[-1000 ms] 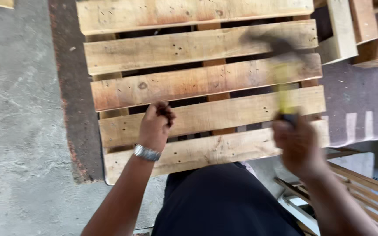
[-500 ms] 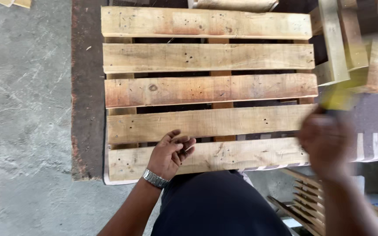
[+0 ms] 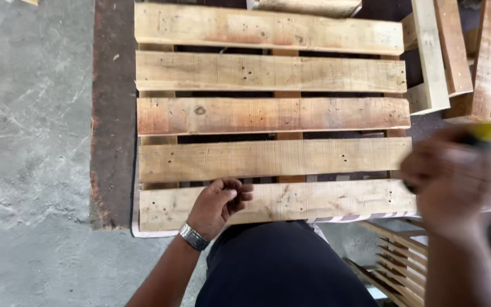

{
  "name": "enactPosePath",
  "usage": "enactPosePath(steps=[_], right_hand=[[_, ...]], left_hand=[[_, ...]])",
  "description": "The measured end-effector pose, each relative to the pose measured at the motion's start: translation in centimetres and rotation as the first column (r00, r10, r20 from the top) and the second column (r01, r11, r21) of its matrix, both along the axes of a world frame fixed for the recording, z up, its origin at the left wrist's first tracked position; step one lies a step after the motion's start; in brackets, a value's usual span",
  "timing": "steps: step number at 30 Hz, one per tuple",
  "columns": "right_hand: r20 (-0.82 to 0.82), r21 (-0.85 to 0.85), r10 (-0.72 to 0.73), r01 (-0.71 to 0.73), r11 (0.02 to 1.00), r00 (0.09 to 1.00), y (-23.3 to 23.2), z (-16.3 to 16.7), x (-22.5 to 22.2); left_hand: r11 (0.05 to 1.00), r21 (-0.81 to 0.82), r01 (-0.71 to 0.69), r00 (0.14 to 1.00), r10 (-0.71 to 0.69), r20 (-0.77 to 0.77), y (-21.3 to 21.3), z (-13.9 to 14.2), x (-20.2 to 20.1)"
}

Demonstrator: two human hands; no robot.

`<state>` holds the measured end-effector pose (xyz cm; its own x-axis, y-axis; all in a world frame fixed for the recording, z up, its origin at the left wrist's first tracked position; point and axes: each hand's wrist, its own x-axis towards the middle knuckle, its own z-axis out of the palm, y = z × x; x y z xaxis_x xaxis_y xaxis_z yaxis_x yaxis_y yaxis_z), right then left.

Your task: The person walks to a workbench and assembles a wooden pallet by hand. Using a hammer, they drive nails into the slats to secure them to the base frame, then flip the pallet over and continue nailing the other side.

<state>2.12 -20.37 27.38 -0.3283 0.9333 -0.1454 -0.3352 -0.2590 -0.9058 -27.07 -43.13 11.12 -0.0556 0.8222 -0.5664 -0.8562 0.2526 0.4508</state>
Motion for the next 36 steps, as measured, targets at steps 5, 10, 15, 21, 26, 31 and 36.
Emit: enactPosePath(steps=[5, 10, 15, 21, 26, 31, 36], right_hand=[[0.951, 0.111, 0.040, -0.461, 0.881, 0.306, -4.0, -5.4, -5.7], [0.967, -0.057, 0.173, -0.503, 0.862, 0.186, -3.9, -4.8, -4.7], [0.195, 0.652, -0.096, -0.056, 0.756, 0.976, -2.9, -0.4, -2.1], [0.939, -0.314, 0.344, -0.439, 0.842, -0.010, -3.8, -9.6, -3.8], [0.969, -0.021, 0.110, -0.370, 0.929, 0.221, -4.0, -8.7, -1.5], [0.971, -0.096, 0.180, -0.437, 0.894, 0.155, -4.1, -8.2, -3.6], [0.931, -0.304, 0.355, -0.360, 0.882, 0.086, -4.9, -10.9, -0.5]], left_hand=[[0.999, -0.050, -0.004, 0.988, -0.004, -0.152, -0.3, 0.0, 0.7], [0.992, -0.085, 0.098, 0.891, -0.125, -0.436, -0.3, 0.9, -0.7], [0.994, -0.085, 0.067, 0.899, -0.097, -0.427, -0.2, 0.3, -0.9], [0.995, -0.031, 0.092, 0.725, -0.089, -0.683, 0.5, 0.9, -0.5], [0.988, -0.060, 0.143, 0.491, -0.124, -0.863, 3.7, 2.4, 1.0], [0.967, 0.095, 0.238, 0.582, -0.064, -0.811, 6.7, 2.8, 2.4], [0.940, 0.068, 0.334, 0.216, -0.006, -0.976, 10.6, 2.1, 4.1]])
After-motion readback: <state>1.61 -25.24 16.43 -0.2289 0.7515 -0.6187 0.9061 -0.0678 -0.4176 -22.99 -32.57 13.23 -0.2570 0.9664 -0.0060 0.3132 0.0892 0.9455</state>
